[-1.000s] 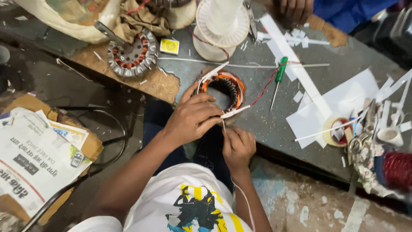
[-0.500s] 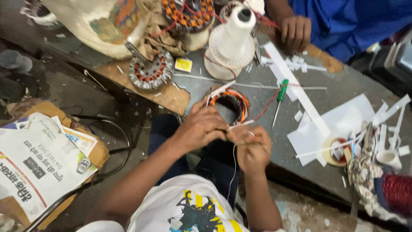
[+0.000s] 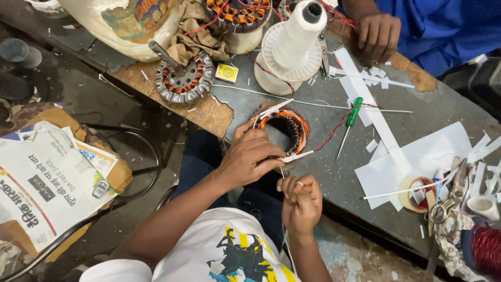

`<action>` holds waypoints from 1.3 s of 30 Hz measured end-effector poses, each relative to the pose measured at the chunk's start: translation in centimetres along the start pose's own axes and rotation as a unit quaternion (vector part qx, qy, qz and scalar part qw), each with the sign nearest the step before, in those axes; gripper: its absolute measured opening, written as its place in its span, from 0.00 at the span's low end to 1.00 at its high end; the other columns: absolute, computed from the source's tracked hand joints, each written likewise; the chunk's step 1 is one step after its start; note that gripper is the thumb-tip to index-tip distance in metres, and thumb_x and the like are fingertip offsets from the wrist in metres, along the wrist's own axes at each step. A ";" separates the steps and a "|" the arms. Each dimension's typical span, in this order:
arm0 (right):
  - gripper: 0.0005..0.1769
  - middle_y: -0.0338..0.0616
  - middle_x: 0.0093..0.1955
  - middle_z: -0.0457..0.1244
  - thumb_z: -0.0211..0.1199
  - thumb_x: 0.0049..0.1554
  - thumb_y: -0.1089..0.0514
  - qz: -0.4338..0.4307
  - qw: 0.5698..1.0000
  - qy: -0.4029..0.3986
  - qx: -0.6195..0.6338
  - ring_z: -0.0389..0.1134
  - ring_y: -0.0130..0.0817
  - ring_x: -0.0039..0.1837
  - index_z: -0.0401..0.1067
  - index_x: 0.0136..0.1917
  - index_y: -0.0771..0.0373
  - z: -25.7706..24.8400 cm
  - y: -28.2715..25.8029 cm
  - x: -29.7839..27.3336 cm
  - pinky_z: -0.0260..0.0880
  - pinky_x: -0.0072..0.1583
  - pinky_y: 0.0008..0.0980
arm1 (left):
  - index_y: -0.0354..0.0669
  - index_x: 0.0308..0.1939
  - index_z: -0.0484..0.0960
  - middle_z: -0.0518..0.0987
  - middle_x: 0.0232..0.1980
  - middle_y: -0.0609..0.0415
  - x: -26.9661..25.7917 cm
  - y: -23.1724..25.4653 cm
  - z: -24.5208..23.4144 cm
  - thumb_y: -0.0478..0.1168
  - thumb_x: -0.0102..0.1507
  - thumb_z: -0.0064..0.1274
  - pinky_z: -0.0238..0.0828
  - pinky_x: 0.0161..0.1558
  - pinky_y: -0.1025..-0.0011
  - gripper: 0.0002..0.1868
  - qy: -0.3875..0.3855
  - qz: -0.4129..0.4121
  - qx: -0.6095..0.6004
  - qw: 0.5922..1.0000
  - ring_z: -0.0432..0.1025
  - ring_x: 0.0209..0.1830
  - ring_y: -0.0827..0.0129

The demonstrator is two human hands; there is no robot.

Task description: The person winds white insulating tape around a copper-wound motor stator held in their left hand. They repeatedly wrap the tape, adjust the stator, and use scissors to cut the tape. The work occurs at a cluttered bench with other stators and tools visible.

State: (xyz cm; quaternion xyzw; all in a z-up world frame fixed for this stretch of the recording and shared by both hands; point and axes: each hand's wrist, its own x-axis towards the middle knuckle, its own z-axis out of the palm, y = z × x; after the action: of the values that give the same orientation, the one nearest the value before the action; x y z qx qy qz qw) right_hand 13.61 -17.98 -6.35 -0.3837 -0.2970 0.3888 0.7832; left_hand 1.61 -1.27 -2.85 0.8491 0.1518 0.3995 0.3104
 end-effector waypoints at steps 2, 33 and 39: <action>0.14 0.37 0.33 0.50 0.58 0.68 0.54 -0.032 0.999 0.005 -0.036 0.51 0.32 0.39 0.60 0.42 0.59 -0.3 0.4 -0.6 0.56 0.46 0.38 | 0.50 0.39 0.86 0.81 0.38 0.62 0.0 -0.2 0.3 0.47 0.59 0.66 0.53 0.70 0.59 0.10 0.012 0.011 0.007 1.000 0.72 0.49 0.66; 0.19 0.50 0.47 0.63 0.60 0.52 0.76 -0.233 0.701 -0.019 -0.673 0.66 0.44 0.50 0.80 0.52 0.60 6.9 -10.5 7.2 0.66 0.51 0.38 | 0.49 0.66 0.74 0.84 0.42 0.53 1.6 -0.4 -3.7 0.22 0.53 0.49 0.50 0.70 0.52 0.37 -0.177 -0.004 0.007 0.984 0.74 0.53 0.59; 0.20 0.48 0.44 0.63 0.62 0.46 0.75 -0.228 0.636 -0.083 -0.733 0.66 0.48 0.50 0.80 0.49 0.60 2.1 -6.2 10.0 0.67 0.51 0.43 | 0.49 0.62 0.76 0.84 0.42 0.53 0.4 0.3 -2.0 0.22 0.54 0.50 0.50 0.72 0.49 0.32 -0.098 0.004 0.025 0.995 0.74 0.51 0.60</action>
State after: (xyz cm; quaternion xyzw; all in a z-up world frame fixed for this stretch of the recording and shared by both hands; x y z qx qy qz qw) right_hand 19.57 -11.27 1.56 -0.7181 -0.6260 -0.1172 0.2806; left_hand 0.31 -0.42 -1.43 0.8923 0.1273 0.3112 0.3012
